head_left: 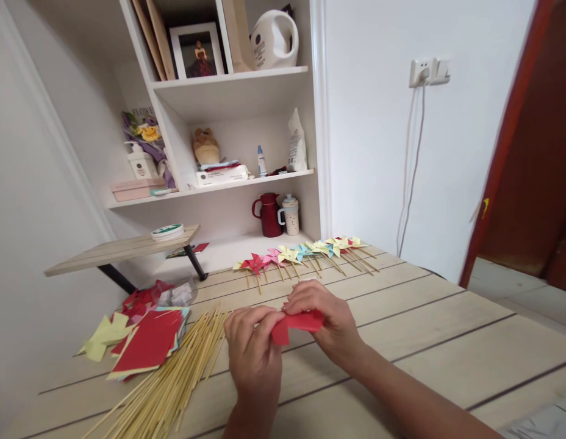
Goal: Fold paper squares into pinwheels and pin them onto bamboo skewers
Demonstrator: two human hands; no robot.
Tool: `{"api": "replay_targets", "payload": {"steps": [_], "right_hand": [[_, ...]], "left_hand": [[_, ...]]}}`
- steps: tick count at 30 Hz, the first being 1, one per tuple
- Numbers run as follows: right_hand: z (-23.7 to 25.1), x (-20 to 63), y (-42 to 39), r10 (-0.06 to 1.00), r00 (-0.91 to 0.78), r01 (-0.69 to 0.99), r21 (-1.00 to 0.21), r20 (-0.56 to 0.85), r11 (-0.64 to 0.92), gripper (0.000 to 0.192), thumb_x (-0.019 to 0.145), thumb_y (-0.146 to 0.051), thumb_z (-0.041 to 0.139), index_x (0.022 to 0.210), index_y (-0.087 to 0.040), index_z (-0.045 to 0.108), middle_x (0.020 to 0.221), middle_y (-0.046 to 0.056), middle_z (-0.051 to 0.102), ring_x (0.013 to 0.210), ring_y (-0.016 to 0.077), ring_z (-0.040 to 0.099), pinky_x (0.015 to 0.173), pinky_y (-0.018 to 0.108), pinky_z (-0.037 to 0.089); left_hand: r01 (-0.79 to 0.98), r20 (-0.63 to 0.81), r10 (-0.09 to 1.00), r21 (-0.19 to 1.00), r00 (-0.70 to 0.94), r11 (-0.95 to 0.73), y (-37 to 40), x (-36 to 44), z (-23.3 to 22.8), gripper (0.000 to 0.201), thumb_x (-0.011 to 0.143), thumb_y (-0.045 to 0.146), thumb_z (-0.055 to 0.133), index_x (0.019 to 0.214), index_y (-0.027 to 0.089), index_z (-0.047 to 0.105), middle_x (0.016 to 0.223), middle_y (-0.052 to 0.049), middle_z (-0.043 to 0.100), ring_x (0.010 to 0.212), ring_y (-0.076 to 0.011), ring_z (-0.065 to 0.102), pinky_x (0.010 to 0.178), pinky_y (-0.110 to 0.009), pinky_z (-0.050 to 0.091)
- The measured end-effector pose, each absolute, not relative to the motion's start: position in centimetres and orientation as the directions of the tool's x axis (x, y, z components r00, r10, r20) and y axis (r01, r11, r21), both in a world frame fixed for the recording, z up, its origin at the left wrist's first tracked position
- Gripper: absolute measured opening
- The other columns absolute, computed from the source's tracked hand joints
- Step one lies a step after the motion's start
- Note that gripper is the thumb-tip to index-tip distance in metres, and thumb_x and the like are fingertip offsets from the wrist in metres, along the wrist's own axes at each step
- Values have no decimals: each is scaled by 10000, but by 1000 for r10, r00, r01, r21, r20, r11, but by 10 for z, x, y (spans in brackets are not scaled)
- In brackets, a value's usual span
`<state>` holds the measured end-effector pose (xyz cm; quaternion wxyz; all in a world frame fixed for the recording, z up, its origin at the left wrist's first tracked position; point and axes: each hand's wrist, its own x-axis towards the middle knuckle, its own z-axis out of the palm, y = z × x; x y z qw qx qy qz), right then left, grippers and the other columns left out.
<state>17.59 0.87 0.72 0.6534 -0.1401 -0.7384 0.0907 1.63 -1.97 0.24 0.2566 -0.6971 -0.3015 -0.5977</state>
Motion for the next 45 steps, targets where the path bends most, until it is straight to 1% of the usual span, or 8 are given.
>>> {"api": "replay_targets", "payload": {"steps": [9, 13, 17, 23, 28, 35, 41, 45], "right_hand": [[6, 175, 9, 330, -114, 83, -322, 937, 943, 91, 897, -176, 668, 938, -247, 708, 846, 41, 739, 852, 201, 650, 806, 383, 550], [5, 174, 9, 318, -113, 89, -309, 941, 947, 98, 916, -183, 641, 941, -245, 712, 836, 41, 739, 835, 202, 650, 813, 398, 547], [5, 175, 11, 275, -115, 91, -265, 955, 960, 126, 930, -175, 614, 959, -248, 713, 847, 47, 747, 836, 208, 644, 814, 415, 541], [6, 178, 11, 255, -129, 138, -238, 958, 962, 134, 941, -194, 601, 971, -259, 714, 855, 46, 753, 840, 214, 648, 828, 432, 534], [5, 177, 9, 304, -109, 148, -287, 946, 946, 122, 931, -191, 612, 941, -258, 713, 830, 49, 729, 841, 214, 647, 821, 423, 542], [4, 177, 9, 349, -103, 76, -342, 931, 937, 109, 897, -161, 646, 925, -253, 697, 851, 50, 731, 861, 217, 657, 809, 412, 552], [9, 180, 5, 349, -179, 29, -350, 920, 936, 122, 871, -221, 689, 991, -243, 693, 897, 63, 737, 894, 234, 652, 832, 436, 549], [8, 179, 6, 328, -145, 41, -326, 933, 945, 100, 878, -229, 689, 975, -249, 700, 868, 54, 735, 864, 227, 649, 823, 431, 548]], "left_hand": [[733, 988, 139, 45, 68, -678, -23, 17, 3, 160, 876, 110, 639, 968, 237, 673, 894, -24, 701, 863, -184, 638, 847, -366, 473], [741, 987, 137, 31, 83, -670, -22, 15, 2, 145, 876, 126, 643, 964, 236, 678, 889, -20, 705, 856, -181, 639, 849, -363, 475], [738, 986, 132, 16, 99, -674, -21, 14, 2, 143, 871, 118, 646, 961, 225, 677, 896, -23, 703, 858, -180, 636, 850, -359, 473], [726, 985, 119, -6, 122, -688, -21, 14, 4, 150, 873, 106, 638, 964, 219, 676, 894, -24, 701, 854, -175, 630, 839, -351, 474], [733, 983, 128, -9, 131, -680, -21, 13, 6, 177, 874, 93, 618, 964, 234, 675, 890, -21, 708, 844, -179, 636, 832, -357, 480], [780, 983, 94, -68, 161, -622, -22, 13, 6, 193, 871, 88, 602, 959, 240, 681, 870, -16, 723, 814, -175, 644, 878, -374, 453], [786, 986, 78, -68, 146, -615, -24, 13, 5, 202, 864, 71, 608, 959, 233, 681, 881, -20, 719, 832, -175, 637, 903, -380, 446], [778, 986, 82, -64, 146, -625, -25, 14, 5, 204, 862, 69, 616, 963, 233, 681, 885, -21, 720, 838, -178, 637, 896, -380, 448]]}}
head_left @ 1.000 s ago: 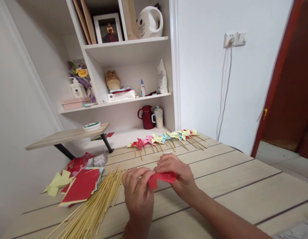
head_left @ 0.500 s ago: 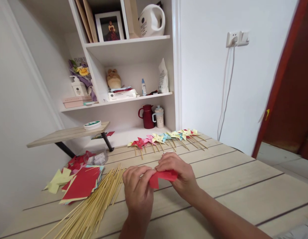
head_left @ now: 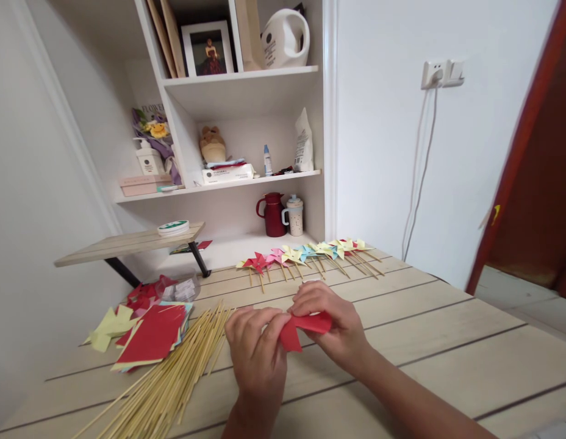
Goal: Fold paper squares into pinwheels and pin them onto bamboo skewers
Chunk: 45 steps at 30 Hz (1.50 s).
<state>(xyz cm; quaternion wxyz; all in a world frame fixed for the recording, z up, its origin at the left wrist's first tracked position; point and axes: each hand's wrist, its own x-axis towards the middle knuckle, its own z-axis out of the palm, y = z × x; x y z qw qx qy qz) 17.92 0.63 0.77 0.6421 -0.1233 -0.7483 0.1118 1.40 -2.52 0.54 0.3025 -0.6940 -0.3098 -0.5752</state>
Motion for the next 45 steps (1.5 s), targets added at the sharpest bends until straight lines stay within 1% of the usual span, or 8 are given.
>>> {"api": "replay_targets", "payload": {"steps": [13, 23, 25, 28, 31, 33, 39, 45], "right_hand": [[5, 182, 11, 230, -152, 123, -213, 961, 969, 179, 962, -214, 563, 1037, -274, 714, 859, 49, 749, 837, 227, 650, 822, 455, 525], [10, 181, 7, 266, -160, 221, -228, 951, 948, 143, 929, -152, 573, 908, -241, 684, 785, 41, 683, 795, 212, 611, 805, 418, 515], [8, 180, 9, 296, -159, 231, -256, 942, 939, 131, 918, -146, 592, 890, -237, 682, 784, 38, 671, 805, 207, 610, 805, 408, 512], [5, 179, 14, 402, -142, 224, -367, 904, 903, 99, 911, -167, 621, 903, -242, 685, 831, 34, 689, 851, 208, 630, 819, 397, 508], [2, 178, 17, 591, -121, 213, -561, 797, 800, 174, 897, -212, 649, 1062, -262, 673, 932, 42, 712, 908, 215, 656, 825, 385, 525], [3, 178, 17, 686, -121, 185, -662, 718, 726, 270, 882, -245, 670, 1150, -272, 646, 994, 46, 708, 916, 211, 669, 827, 374, 541], [4, 180, 19, 754, -92, 62, -752, 651, 656, 327, 813, -310, 749, 1115, -277, 627, 1074, 39, 688, 959, 212, 669, 914, 392, 532], [4, 179, 21, 773, -109, 5, -777, 625, 629, 447, 761, -314, 808, 1165, -275, 621, 1002, 33, 678, 959, 212, 649, 930, 400, 508]], "left_hand": [[747, 985, 120, -13, 124, -664, -24, 15, 7, 218, 881, 73, 582, 962, 244, 691, 880, -14, 714, 831, -173, 638, 829, -353, 483], [722, 986, 122, 3, 113, -692, -22, 19, 2, 184, 856, 86, 651, 958, 232, 697, 898, -17, 722, 843, -165, 639, 816, -332, 488], [699, 983, 179, 101, 39, -708, -19, 22, -1, 186, 849, 86, 661, 948, 235, 710, 892, -16, 719, 839, -164, 643, 797, -321, 492], [562, 905, 394, 412, -161, -717, -14, 28, -6, 104, 844, 146, 678, 866, 227, 739, 853, -20, 708, 812, -168, 655, 741, -289, 510], [279, 679, 668, 734, -305, -619, -10, 33, -7, 76, 820, 251, 707, 834, 212, 770, 877, -40, 721, 842, -191, 679, 730, -275, 531], [124, 523, 781, 849, -342, -514, -9, 35, -7, 140, 793, 309, 731, 865, 203, 787, 937, -56, 735, 912, -214, 685, 796, -291, 532], [-108, 309, 877, 923, -368, -370, -3, 33, -11, 321, 748, 396, 771, 969, 163, 779, 984, -95, 758, 961, -255, 695, 879, -359, 522], [135, 508, 784, 858, -358, -495, -9, 31, -8, 168, 807, 352, 726, 847, 194, 768, 923, -55, 725, 910, -215, 678, 812, -318, 522]]}}
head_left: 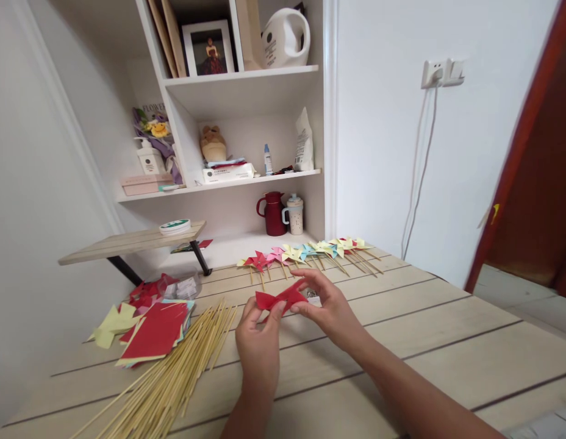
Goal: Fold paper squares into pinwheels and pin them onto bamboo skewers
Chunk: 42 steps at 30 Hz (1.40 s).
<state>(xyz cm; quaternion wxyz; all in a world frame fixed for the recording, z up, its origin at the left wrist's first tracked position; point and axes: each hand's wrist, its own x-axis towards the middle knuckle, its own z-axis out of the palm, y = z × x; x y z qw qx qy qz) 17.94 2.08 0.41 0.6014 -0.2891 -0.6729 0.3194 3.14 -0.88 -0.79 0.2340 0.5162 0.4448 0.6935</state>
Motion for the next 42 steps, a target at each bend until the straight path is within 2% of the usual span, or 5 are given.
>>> {"api": "replay_targets", "payload": {"steps": [5, 12, 26, 33, 42], "right_hand": [[6, 184, 19, 630, -103, -36, -636, 770, 771, 91, 826, -227, 748, 866, -247, 669, 829, 15, 664, 836, 190, 620, 795, 347, 502], [10, 185, 15, 451, -132, -58, -461, 883, 885, 189, 806, -92, 741, 869, -265, 697, 795, 8, 680, 846, 196, 622, 795, 359, 492], [11, 185, 13, 413, -167, 33, -414, 895, 910, 147, 862, -121, 686, 869, -263, 725, 789, 30, 694, 855, 207, 630, 779, 364, 503], [10, 184, 16, 461, -135, 102, -451, 877, 887, 51, 878, -213, 688, 840, -244, 702, 794, 37, 687, 820, 211, 624, 773, 369, 504], [7, 186, 21, 483, -117, 139, -467, 868, 873, 76, 899, -235, 662, 831, -246, 694, 791, 39, 676, 829, 221, 622, 791, 389, 503]], "left_hand": [[541, 894, 419, 435, -161, -720, -18, 27, -5, 82, 850, 190, 693, 860, 256, 741, 856, -2, 689, 846, -173, 635, 797, -314, 480], [693, 984, 175, 108, 27, -713, -20, 22, -1, 168, 860, 95, 667, 943, 239, 690, 885, -4, 691, 845, -171, 614, 868, -358, 438], [738, 988, 117, 7, 97, -674, -21, 19, 2, 225, 891, 57, 592, 952, 243, 701, 878, -1, 712, 822, -167, 627, 887, -370, 426], [730, 975, 196, 61, 102, -681, -17, 21, -1, 87, 918, 257, 629, 973, 240, 694, 890, -24, 713, 820, -178, 636, 844, -367, 449], [780, 979, 200, 96, 38, -619, -11, 18, -4, 121, 887, 158, 650, 961, 242, 696, 878, -21, 703, 822, -174, 641, 828, -354, 454]]}}
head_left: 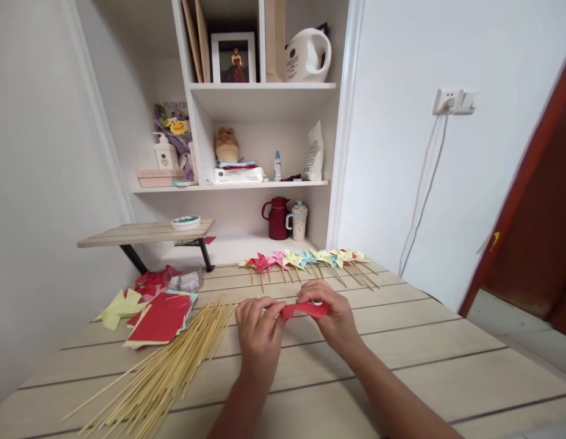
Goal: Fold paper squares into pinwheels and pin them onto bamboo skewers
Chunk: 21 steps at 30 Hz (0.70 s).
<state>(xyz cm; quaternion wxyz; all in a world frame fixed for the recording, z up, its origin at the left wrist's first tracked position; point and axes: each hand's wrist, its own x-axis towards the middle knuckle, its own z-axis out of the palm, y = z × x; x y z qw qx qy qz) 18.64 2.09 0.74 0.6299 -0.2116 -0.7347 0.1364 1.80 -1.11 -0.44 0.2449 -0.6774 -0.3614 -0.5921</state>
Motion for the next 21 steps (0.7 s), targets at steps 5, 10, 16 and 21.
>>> {"api": "replay_targets", "payload": {"steps": [5, 10, 16, 21], "right_hand": [[6, 186, 21, 532, -138, 94, -524, 835, 847, 38, 871, -233, 703, 834, -243, 699, 817, 35, 682, 849, 216, 629, 799, 380, 506], [5, 184, 22, 538, -171, 42, -540, 825, 841, 33, 866, -234, 709, 835, -244, 704, 806, 27, 693, 834, 207, 630, 798, 375, 512], [6, 184, 21, 509, -147, 41, -509, 848, 860, 55, 853, -295, 733, 829, -247, 722, 785, 39, 695, 826, 220, 631, 775, 383, 514], [6, 185, 21, 496, -142, 68, -492, 857, 868, 44, 858, -288, 726, 833, -251, 728, 782, 42, 698, 821, 223, 636, 768, 390, 519]], "left_hand": [[749, 975, 216, 113, 41, -652, -13, 22, -4, 118, 879, 151, 658, 955, 237, 685, 873, -21, 687, 830, -172, 626, 816, -348, 457], [746, 978, 208, 118, 28, -655, -13, 21, -4, 189, 853, 61, 640, 909, 238, 675, 854, -6, 683, 816, -165, 620, 816, -347, 448], [759, 984, 173, 82, 40, -646, -15, 21, -1, 196, 861, 64, 631, 918, 245, 678, 845, -5, 688, 797, -165, 625, 818, -352, 449], [757, 983, 175, 71, 59, -650, -17, 22, -1, 191, 869, 73, 630, 916, 249, 687, 851, -6, 696, 795, -162, 632, 841, -357, 450]]}}
